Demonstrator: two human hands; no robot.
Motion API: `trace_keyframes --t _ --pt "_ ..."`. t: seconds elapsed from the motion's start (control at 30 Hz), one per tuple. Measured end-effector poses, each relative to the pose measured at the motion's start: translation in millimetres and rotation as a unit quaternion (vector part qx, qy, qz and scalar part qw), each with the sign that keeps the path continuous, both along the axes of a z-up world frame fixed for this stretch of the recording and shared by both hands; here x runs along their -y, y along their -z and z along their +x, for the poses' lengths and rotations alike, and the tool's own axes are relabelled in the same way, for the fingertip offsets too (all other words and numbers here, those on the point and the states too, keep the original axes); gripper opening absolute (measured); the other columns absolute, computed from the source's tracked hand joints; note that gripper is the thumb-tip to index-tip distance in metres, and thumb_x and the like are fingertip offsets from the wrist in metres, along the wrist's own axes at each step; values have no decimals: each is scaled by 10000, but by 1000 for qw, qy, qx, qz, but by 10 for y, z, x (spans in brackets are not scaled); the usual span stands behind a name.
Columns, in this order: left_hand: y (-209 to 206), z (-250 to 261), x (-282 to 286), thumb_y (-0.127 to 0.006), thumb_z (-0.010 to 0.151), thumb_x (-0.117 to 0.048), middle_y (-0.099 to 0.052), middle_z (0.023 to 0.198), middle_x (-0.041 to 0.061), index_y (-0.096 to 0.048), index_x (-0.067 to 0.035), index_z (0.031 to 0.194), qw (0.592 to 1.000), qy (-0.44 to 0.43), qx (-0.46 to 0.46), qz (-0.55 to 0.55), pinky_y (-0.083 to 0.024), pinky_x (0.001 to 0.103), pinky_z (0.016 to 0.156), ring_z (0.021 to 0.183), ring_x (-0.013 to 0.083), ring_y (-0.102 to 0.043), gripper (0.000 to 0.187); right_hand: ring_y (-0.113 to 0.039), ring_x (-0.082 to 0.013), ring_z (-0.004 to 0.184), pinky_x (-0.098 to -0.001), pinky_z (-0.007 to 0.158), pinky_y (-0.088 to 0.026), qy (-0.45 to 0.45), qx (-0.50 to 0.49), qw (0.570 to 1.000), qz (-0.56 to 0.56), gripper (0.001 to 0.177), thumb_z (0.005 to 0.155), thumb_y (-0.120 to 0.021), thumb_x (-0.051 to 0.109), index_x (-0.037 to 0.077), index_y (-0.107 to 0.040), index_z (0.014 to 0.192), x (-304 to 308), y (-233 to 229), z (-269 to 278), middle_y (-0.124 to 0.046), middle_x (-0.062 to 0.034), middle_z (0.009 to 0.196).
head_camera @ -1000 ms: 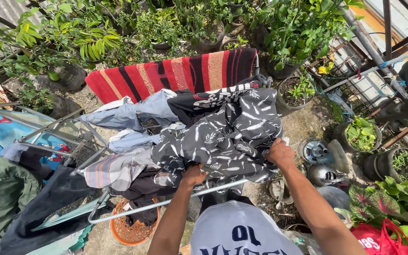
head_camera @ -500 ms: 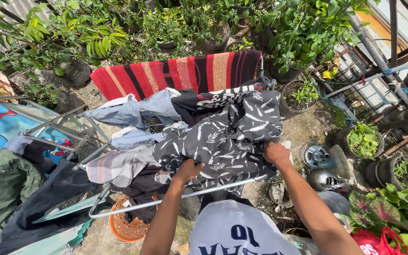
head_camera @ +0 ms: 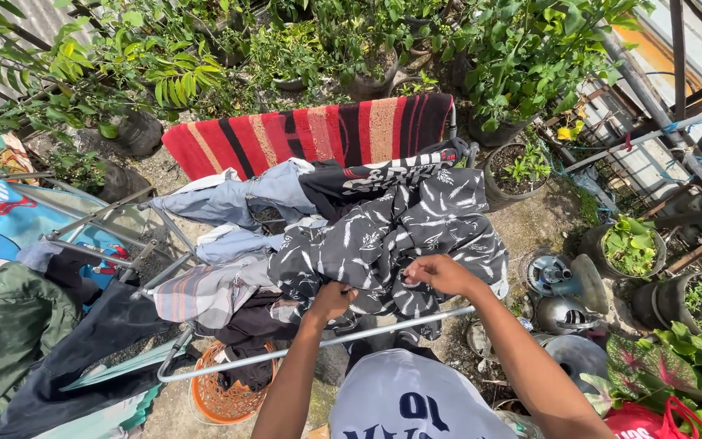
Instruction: Hanging wet laundry items one by one onto a drying rack in an outdoor setting.
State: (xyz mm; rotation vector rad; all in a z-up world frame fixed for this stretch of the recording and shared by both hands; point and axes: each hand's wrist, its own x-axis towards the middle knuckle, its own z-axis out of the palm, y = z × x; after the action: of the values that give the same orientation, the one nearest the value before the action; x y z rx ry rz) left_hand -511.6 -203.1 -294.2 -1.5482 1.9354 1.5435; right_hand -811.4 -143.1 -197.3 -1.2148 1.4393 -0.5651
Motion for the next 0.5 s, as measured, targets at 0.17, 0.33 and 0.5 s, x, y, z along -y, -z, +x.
trace_keyframes --t 0.17,0.33,0.5 --pt "-144 -136 50 -613 937 -418 -794 1029 121 -803 -124 1084 999 19 -30 9 -426 485 1131 1201 358 -672 381 -551 -172 971 -364 806 -493 166 -265 941 -129 269 844 -784 266 298 -717 1102 122 -2 -695 -670 38 1054" --pt "-1268 -407 211 -617 929 -272 -807 865 129 -788 -33 984 995 1 -88 42 -591 319 754 783 208 -767 299 -613 -343 1280 -483 1043 -510 123 -385 914 19 437 923 -702 556 406 -672 1332 154 67 -979 -666 -124 1315" --pt "-1305 -578 244 -659 949 -200 -774 756 121 -764 -23 991 977 -85 -193 -21 -603 292 610 603 196 -753 210 -711 -230 1130 -398 870 -609 183 -464 867 -22 217 951 -670 592 481 -767 1111 76 565 -1045 -698 73 1265"
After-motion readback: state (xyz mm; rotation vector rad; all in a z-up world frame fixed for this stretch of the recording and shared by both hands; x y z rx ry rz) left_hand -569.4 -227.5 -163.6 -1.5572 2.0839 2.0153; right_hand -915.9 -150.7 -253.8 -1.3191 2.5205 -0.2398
